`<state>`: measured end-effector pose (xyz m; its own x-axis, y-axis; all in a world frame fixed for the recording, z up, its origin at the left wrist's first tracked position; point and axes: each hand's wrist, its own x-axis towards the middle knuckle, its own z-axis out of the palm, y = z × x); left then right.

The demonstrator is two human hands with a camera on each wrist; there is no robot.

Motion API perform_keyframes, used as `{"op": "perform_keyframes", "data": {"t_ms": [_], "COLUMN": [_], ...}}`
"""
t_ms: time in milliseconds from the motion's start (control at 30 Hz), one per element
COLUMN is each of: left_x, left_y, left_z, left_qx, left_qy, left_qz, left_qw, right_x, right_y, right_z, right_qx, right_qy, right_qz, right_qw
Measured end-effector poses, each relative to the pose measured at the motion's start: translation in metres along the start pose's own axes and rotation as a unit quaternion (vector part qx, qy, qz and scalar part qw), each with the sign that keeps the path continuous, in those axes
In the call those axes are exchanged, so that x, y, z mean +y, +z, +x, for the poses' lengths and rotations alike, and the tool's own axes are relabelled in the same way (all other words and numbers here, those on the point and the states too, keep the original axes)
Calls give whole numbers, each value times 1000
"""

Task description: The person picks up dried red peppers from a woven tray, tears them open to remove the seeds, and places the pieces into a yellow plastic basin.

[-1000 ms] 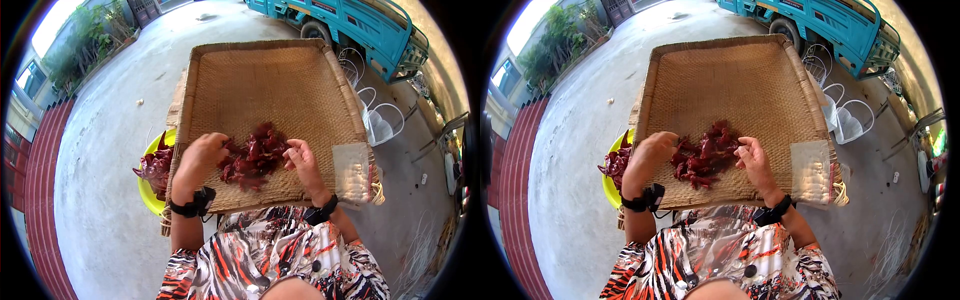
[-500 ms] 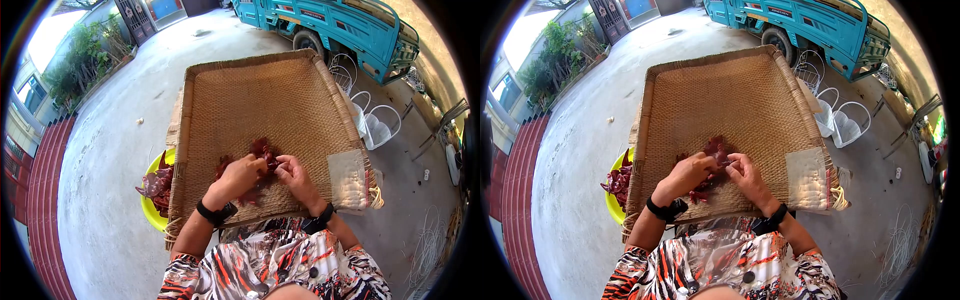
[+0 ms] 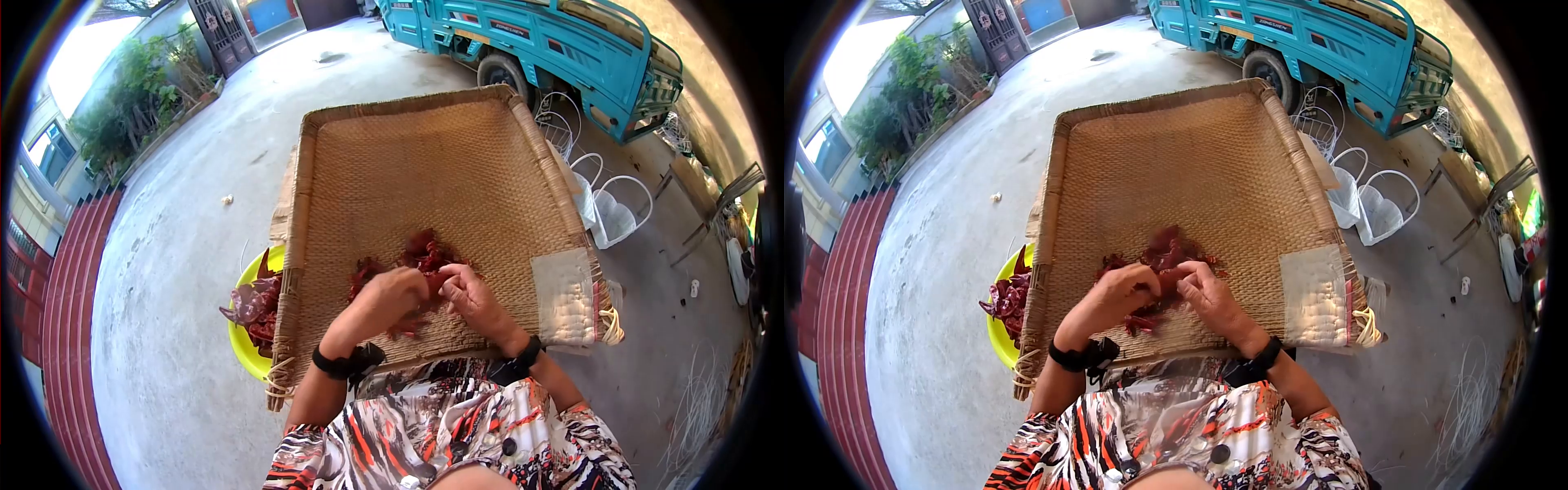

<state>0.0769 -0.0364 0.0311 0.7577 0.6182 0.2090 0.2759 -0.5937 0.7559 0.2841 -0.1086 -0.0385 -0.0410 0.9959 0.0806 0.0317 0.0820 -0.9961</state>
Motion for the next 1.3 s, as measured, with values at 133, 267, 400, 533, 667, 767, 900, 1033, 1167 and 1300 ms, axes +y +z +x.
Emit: {"op": "perform_keyframes", "data": {"t_ms": [133, 267, 400, 533, 667, 767, 900, 1033, 1167, 1300], "left_x": [-9, -30, -57, -57, -35, -25, -10, 2, 11, 0], "left_y": [-36, -77, -98, -85, -72, -58, -41, -24, -2, 11], "left_z": [-23, -53, -87, -84, -68, -58, -45, -33, -21, -20], "left_qx": [208, 355, 367, 377, 312, 259, 200, 148, 138, 106], "left_qy": [-60, -202, -315, -292, -230, -146, -132, -64, -125, -83], "left_qz": [164, 294, 339, 453, 312, 271, 219, 136, 32, -19], "left_qw": [962, 864, 807, 753, 867, 915, 946, 978, 982, 991], "right_x": [0, -3, -26, -17, -8, 14, 10, -8, -29, -36], "right_y": [-3, -12, -14, -14, -7, -10, -12, -8, 8, 14], "right_z": [0, 3, 12, 31, 47, 58, 54, 47, 36, 32], "right_qx": [104, 112, 71, 81, 63, 47, 82, 101, 48, -65], "right_qy": [-24, -59, -70, -188, -182, -207, -243, -174, -61, -51], "right_qz": [-17, -118, -279, -437, -461, -452, -393, -178, -47, -42], "right_qw": [994, 985, 955, 876, 866, 866, 883, 963, 996, 996]}}
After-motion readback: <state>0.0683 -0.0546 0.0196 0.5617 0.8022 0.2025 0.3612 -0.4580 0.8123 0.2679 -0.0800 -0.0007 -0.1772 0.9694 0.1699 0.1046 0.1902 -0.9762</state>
